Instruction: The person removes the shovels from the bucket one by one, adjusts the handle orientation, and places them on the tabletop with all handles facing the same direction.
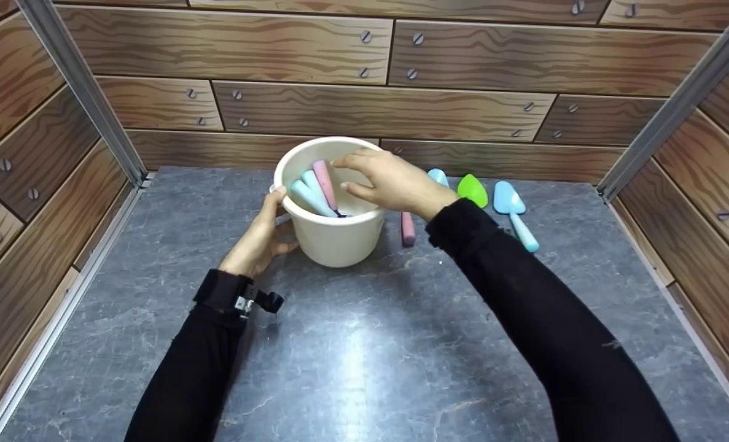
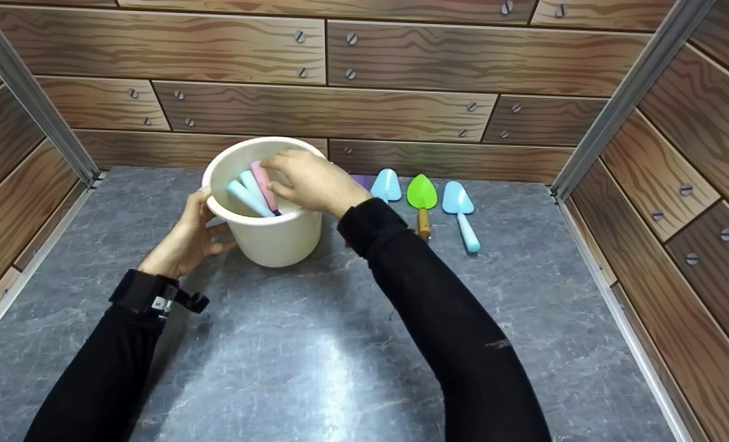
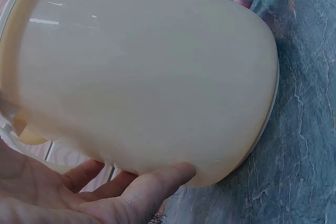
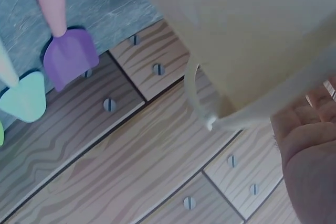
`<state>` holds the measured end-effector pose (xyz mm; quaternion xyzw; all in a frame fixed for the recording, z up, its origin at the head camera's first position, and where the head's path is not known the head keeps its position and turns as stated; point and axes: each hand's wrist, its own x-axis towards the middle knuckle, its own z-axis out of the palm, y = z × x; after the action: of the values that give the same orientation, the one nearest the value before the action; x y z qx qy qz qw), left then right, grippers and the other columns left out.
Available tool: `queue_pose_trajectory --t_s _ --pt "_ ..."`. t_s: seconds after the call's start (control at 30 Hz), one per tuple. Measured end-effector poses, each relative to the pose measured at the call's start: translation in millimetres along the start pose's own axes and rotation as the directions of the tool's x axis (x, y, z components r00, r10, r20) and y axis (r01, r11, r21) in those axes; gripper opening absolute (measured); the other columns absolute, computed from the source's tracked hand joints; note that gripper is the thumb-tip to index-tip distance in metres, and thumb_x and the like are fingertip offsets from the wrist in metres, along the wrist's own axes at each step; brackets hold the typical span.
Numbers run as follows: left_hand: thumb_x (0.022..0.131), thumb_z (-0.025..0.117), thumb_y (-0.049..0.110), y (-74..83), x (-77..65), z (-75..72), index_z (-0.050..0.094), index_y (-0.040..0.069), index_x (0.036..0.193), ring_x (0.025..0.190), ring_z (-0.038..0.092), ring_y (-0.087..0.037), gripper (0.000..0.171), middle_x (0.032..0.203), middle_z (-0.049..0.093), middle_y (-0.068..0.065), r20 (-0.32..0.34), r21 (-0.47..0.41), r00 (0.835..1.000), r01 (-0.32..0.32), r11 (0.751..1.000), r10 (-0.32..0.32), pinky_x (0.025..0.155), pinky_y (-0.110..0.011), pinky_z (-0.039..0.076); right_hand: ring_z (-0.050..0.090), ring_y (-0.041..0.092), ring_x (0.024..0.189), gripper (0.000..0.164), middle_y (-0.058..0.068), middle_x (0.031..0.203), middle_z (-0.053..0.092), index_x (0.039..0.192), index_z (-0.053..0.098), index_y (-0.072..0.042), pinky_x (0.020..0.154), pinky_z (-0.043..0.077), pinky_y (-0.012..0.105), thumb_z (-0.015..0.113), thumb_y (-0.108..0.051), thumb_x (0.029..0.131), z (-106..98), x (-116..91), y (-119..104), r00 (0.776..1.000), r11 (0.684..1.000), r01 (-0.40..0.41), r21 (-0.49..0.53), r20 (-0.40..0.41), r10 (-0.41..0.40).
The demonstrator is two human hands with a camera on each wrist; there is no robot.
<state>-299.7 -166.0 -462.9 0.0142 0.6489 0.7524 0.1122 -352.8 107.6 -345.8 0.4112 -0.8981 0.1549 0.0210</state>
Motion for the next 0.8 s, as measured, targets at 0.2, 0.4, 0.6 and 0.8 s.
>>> queue_pose_trajectory --t_s 0.2,0.4,0.6,0.8 --pt "0.116 0.039 0.067 -0.2 1.2 1.3 0.024 0.018 0.187 0.178 0.03 -0.055 0.089 0.19 0.025 -0.024 -0.003 -0.004 1.0 0.011 1.0 -0.011 0.139 -0.079 0.034 0.057 0.037 0.166 0.051 0.017 0.17 0.068 0.166 0.064 -0.004 0.143 0.04 0.051 0.069 -0.022 0.119 9 11 -5 1.0 1.0 -0.017 0.02 0.027 0.016" --pt "0.116 0.039 0.067 0.9 1.1 2.2 0.025 0.018 0.187 0.178 0.031 -0.055 0.087 0.19 0.027 -0.023 -0.004 -0.006 1.0 0.014 1.0 -0.014 0.139 -0.078 0.035 0.059 0.037 0.164 0.054 0.018 0.171 0.067 0.168 0.061 -0.003 0.142 0.043 0.05 0.069 -0.021 0.118 17 21 -9 1.0 1.0 -0.008 0.025 0.028 0.007" --pt "0.116 0.039 0.067 0.9 0.5 0.6 0.025 0.017 0.187 0.178 0.029 -0.055 0.087 0.189 0.027 -0.023 0.004 -0.005 1.0 0.013 1.0 -0.013 0.138 -0.078 0.037 0.062 0.035 0.162 0.058 0.016 0.168 0.069 0.166 0.063 -0.003 0.14 0.045 0.048 0.072 -0.033 0.117 39 38 4 1.0 0.998 0.009 0.065 0.027 -0.011" --pt "0.116 0.039 0.067 1.8 -0.3 0.5 0.026 0.016 0.186 0.178 0.031 -0.053 0.087 0.189 0.026 -0.022 0.008 -0.005 1.0 0.011 1.0 -0.011 0.138 -0.077 0.038 0.068 0.037 0.149 0.056 0.021 0.162 0.07 0.166 0.061 0.0 0.133 0.051 0.05 0.073 -0.019 0.116 34 42 -23 0.997 0.997 -0.027 0.069 0.071 0.022"
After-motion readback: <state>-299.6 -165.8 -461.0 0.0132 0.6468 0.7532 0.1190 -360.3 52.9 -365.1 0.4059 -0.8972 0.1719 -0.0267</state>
